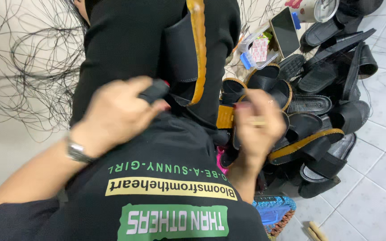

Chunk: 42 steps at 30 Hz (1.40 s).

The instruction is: The person sits on the floor and sews a black sandal using a needle and thread. They repeatedly push the needle through the sandal strap and pull the thread to secure it. A pile of other sandals is visible nearby.

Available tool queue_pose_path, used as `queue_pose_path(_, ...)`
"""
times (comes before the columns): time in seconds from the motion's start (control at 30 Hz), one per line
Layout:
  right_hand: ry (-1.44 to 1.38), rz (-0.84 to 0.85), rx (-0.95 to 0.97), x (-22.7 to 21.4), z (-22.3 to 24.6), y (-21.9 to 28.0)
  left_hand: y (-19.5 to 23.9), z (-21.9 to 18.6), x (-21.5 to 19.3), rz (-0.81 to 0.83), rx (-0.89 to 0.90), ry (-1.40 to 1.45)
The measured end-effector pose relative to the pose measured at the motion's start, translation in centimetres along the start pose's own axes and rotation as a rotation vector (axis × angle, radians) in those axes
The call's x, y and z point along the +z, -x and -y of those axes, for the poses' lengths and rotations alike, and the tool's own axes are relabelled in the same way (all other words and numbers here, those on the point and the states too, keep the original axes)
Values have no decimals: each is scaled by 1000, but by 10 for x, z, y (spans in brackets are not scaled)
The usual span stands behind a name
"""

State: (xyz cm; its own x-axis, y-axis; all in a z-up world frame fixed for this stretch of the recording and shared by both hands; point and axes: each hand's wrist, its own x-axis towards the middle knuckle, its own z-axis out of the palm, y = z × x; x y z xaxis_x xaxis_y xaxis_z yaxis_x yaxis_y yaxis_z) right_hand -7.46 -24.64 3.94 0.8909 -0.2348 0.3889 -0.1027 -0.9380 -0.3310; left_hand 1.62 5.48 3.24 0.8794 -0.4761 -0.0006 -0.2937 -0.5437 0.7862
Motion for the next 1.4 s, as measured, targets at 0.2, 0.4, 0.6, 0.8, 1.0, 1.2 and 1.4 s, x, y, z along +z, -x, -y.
queue_pose_path(0.2, -793, 462, 232, 48, 32, 31, 3, -7, 30, 593, -263, 889)
queue_pose_path(0.4, -920, 488, 343, 67, 28, 46, -14, 21, 69, -208, 490, -200)
queue_pose_path(0.6, -976, 339, 362, 87, 29, 49, -18, 29, 88, -331, 435, -202)
queue_pose_path(0.8, -883, 713, 157, 10, 58, 3, -6, 3, 44, -24, 324, 29)
queue_pose_path(1.0, -1339, 1170, -627, -28, 28, -42, -7, 54, -33, 190, -131, 84)
queue_pose_path(1.2, -85, 887, -457, -9, 12, -11, 93, 266, -45, -52, -504, -803)
queue_pose_path(1.4, 39, 915, -456, -10, 23, -22, -10, 11, 20, 84, 205, -460)
